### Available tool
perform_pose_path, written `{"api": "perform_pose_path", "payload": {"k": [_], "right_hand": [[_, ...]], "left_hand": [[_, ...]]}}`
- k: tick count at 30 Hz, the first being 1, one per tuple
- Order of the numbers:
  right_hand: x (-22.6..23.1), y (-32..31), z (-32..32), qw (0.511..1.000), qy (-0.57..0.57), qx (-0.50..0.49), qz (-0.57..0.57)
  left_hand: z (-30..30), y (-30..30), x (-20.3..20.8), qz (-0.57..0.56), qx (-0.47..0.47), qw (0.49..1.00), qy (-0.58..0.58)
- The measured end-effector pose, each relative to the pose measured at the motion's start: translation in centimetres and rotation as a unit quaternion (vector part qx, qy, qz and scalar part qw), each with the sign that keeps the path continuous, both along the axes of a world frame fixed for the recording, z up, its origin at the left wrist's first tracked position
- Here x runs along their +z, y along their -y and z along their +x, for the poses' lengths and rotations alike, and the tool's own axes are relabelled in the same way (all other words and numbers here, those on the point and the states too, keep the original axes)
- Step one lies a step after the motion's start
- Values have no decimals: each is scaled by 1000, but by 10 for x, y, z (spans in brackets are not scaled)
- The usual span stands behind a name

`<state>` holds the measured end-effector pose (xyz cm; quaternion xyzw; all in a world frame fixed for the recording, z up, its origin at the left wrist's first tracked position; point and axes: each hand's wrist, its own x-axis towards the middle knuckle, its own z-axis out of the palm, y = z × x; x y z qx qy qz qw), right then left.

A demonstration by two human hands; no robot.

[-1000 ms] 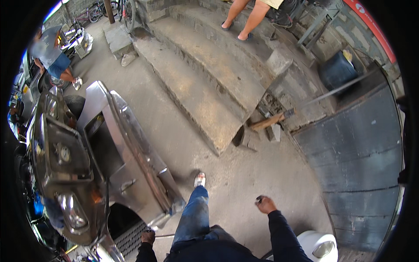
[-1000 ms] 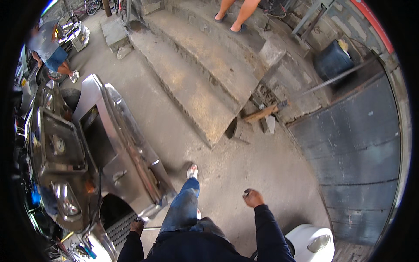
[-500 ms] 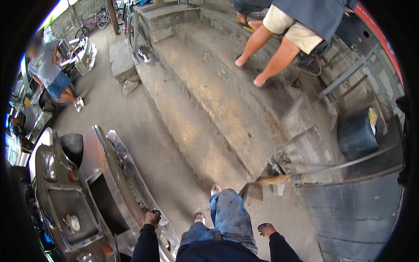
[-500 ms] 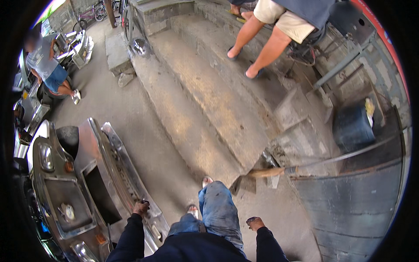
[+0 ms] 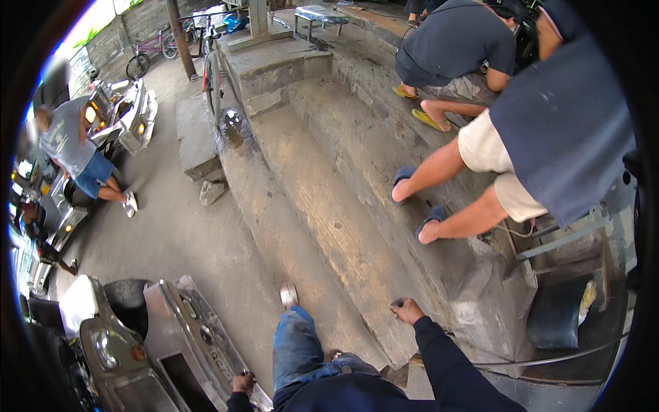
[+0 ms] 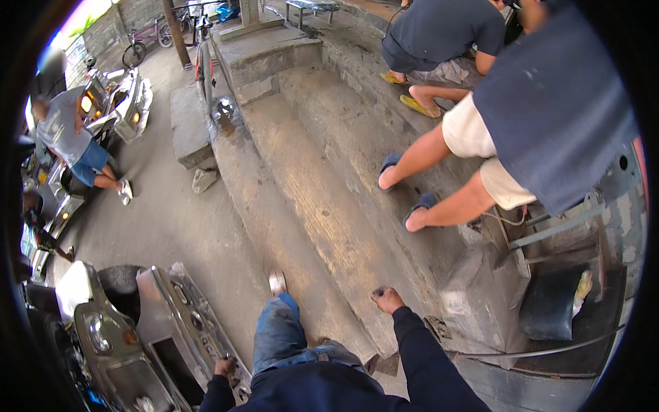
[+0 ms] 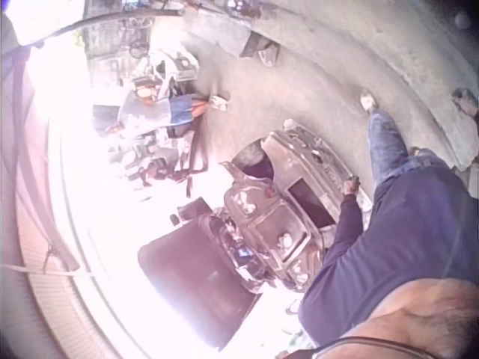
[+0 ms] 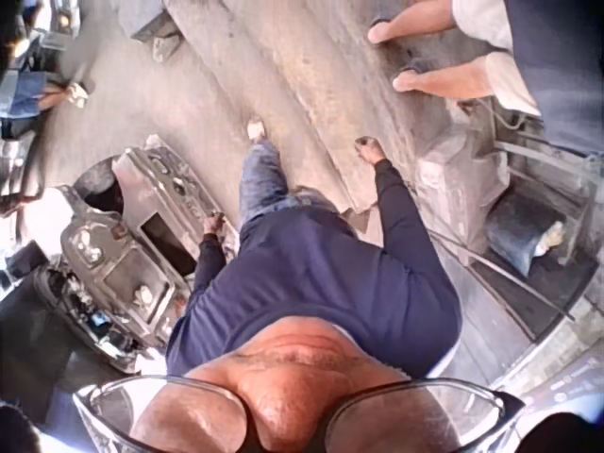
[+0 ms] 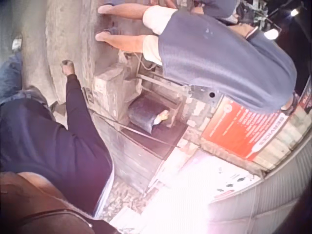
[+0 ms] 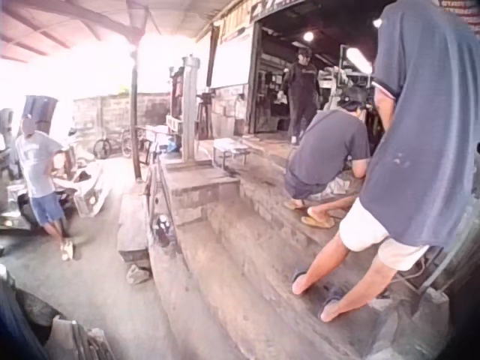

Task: The person retrieves a cable and tools from a cluttered workshop, walks to a vehicle with an open hood, and works on the engine by connecting and adjusting components. They then return to the workshop to gather additional parts and tools.

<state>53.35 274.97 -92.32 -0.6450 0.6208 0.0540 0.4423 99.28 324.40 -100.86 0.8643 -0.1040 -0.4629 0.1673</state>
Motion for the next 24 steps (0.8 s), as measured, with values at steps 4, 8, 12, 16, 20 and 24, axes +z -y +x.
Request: {"api": "perform_pose_path", "payload": {"k": [4, 8, 12, 16, 20, 24], "right_hand": [[-15, 127, 104, 999, 8, -29, 23], [-27, 196, 176, 981, -102, -85, 140], [-6, 252, 225, 988, -79, -25, 133], [-2, 340, 255, 981, -62, -69, 172], [-29, 457, 302, 985, -74, 42, 152], [6, 589, 362, 956, -36, -111, 270]], "left_hand": [[56, 58, -30, 119, -41, 991, -35], [173, 204, -25, 99, -97, 990, -27], [343, 427, 7, 39, -160, 985, 58], [497, 688, 59, -131, 80, 987, 55], [573, 875, 105, -184, 14, 976, 116], [583, 961, 106, -45, -60, 991, 112]]}}
